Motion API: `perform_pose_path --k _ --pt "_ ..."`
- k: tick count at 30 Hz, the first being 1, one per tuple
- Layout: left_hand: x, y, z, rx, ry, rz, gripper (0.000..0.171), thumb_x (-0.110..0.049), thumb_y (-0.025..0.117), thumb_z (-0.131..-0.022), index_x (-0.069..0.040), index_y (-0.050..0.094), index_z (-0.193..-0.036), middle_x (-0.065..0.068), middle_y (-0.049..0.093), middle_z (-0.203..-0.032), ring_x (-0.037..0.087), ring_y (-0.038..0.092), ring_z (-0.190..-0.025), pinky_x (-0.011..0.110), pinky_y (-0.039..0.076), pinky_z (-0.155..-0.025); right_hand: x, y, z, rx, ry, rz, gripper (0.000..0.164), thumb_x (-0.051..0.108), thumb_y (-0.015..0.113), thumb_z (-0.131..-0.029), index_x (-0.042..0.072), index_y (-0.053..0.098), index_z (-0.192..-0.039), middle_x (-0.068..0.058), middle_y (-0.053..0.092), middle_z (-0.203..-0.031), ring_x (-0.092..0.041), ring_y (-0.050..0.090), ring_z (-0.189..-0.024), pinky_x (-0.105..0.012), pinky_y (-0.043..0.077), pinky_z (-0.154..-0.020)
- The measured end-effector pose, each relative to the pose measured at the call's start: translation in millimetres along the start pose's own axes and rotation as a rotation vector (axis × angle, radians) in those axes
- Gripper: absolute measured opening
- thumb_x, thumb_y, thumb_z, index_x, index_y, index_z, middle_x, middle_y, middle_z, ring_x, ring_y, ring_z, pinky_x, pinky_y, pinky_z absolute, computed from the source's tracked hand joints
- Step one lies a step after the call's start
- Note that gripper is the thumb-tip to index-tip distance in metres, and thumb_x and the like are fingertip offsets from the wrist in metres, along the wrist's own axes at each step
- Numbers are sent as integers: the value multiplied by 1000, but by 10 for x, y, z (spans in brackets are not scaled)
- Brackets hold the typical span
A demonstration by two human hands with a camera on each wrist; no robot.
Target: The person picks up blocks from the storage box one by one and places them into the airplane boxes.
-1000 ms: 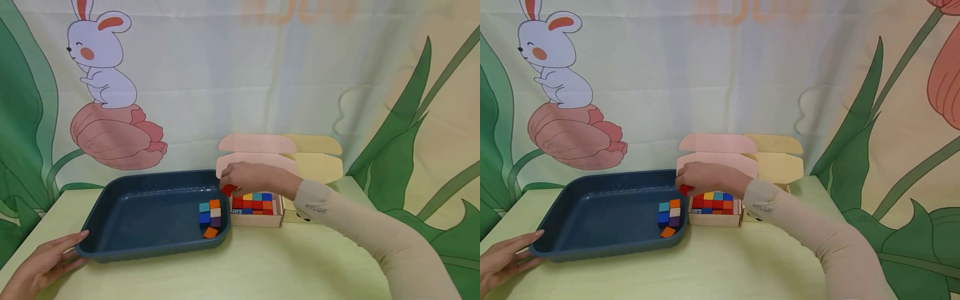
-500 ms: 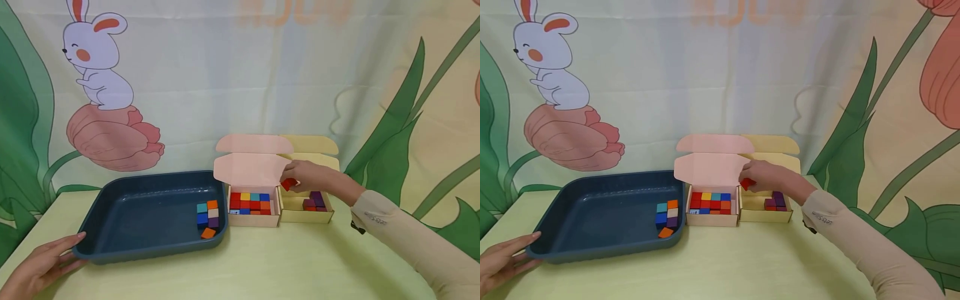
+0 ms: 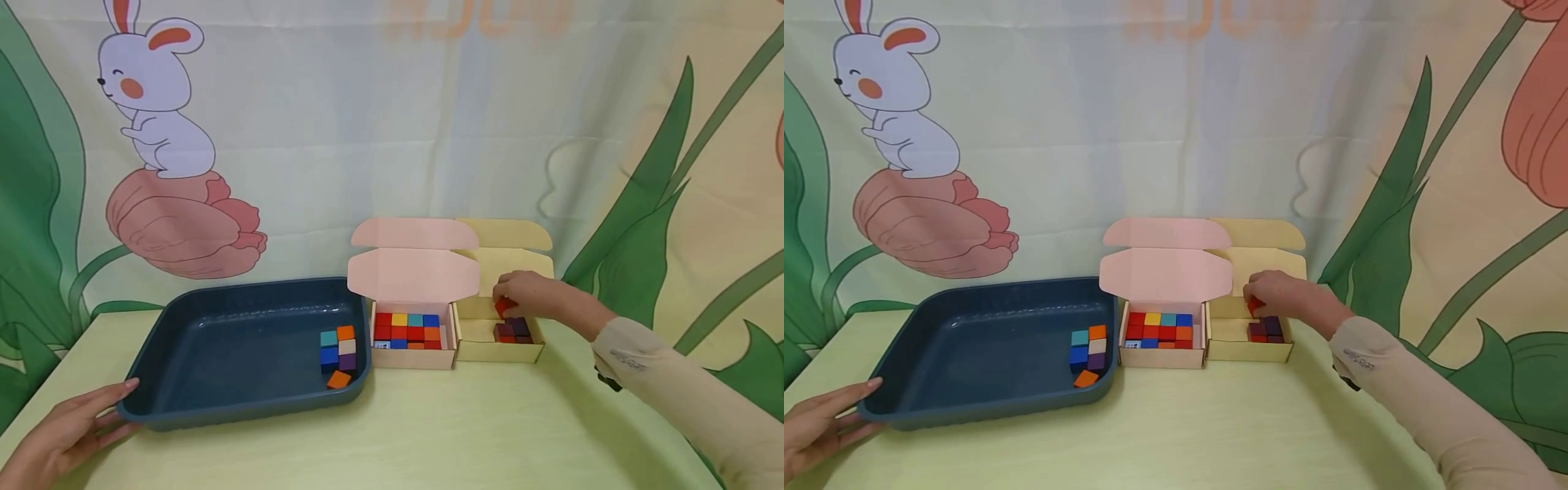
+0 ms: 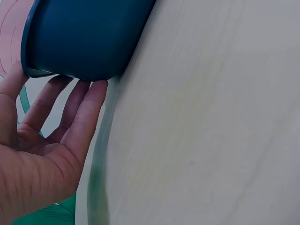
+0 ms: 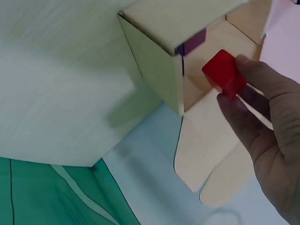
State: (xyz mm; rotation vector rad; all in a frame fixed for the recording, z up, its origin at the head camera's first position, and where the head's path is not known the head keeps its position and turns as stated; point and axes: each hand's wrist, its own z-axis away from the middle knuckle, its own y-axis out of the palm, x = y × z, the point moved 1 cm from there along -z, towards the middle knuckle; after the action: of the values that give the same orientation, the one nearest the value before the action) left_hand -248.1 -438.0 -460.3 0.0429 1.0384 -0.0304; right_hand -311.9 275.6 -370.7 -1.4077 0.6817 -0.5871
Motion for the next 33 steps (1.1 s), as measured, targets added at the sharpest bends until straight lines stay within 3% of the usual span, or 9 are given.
perform_pose_path --k 4,8,11,15,19,21,25,28,33 --pt "25 -6 -3 10 -3 -1 16 -37 67 -101 -32 74 -87 28 -12 -164 6 67 -85 41 61 -95 35 68 -77 -6 30 33 16 9 84 -84 3 70 -89 -3 55 -79 -17 51 -70 -29 53 -62" --pt "41 -19 3 16 6 6 17 -35 67 -101 -33 76 -87 26 50 -137 7 68 -87 41 61 -94 84 100 -164 -36 92 16 18 5 82 -83 5 65 -81 -1 49 -72 -16 46 -66 -28 46 -58" --pt "39 -15 11 13 7 1 17 -34 67 -101 -32 76 -87 26 51 -136 7 68 -87 41 61 -94 107 98 -226 -24 118 -2 22 4 82 -83 7 61 -75 1 47 -67 -16 45 -64 -26 42 -57" --pt "29 -1 18 11 -1 -11 16 -37 66 -101 -32 74 -88 29 -12 -164 5 67 -85 40 61 -95 105 62 -326 51 142 36 31 5 82 -83 11 58 -64 4 43 -61 -14 42 -60 -23 35 -53" --pt "22 -6 20 11 -2 -9 18 -38 65 -102 -34 73 -86 26 -14 -165 4 66 -85 39 61 -95 101 9 -425 122 150 85 32 7 85 -82 12 60 -62 4 44 -60 -13 41 -57 -21 35 -51" --pt "26 -8 22 17 4 -10 19 -38 65 -102 -35 73 -86 29 -10 -164 4 66 -85 39 61 -95 109 -3 -449 147 160 98 30 7 84 -83 12 62 -64 4 45 -62 -14 42 -57 -21 36 -50" --pt "38 -17 22 31 27 21 20 -33 65 -102 -34 76 -86 16 62 -123 7 69 -87 39 62 -93 140 22 -429 161 177 112 28 4 76 -88 13 61 -67 2 47 -65 -15 44 -58 -22 37 -50" --pt "37 -25 28 35 36 51 21 -30 65 -102 -32 78 -86 -19 59 -97 9 70 -88 39 62 -91 183 92 -373 160 167 136 24 4 74 -89 12 61 -71 0 53 -69 -17 47 -60 -24 42 -52" --pt "40 -21 31 38 37 49 21 -30 65 -102 -32 78 -85 -19 60 -95 9 70 -87 39 63 -90 224 234 -296 208 155 207 17 3 69 -94 9 67 -79 -6 60 -77 -17 49 -62 -27 52 -56"
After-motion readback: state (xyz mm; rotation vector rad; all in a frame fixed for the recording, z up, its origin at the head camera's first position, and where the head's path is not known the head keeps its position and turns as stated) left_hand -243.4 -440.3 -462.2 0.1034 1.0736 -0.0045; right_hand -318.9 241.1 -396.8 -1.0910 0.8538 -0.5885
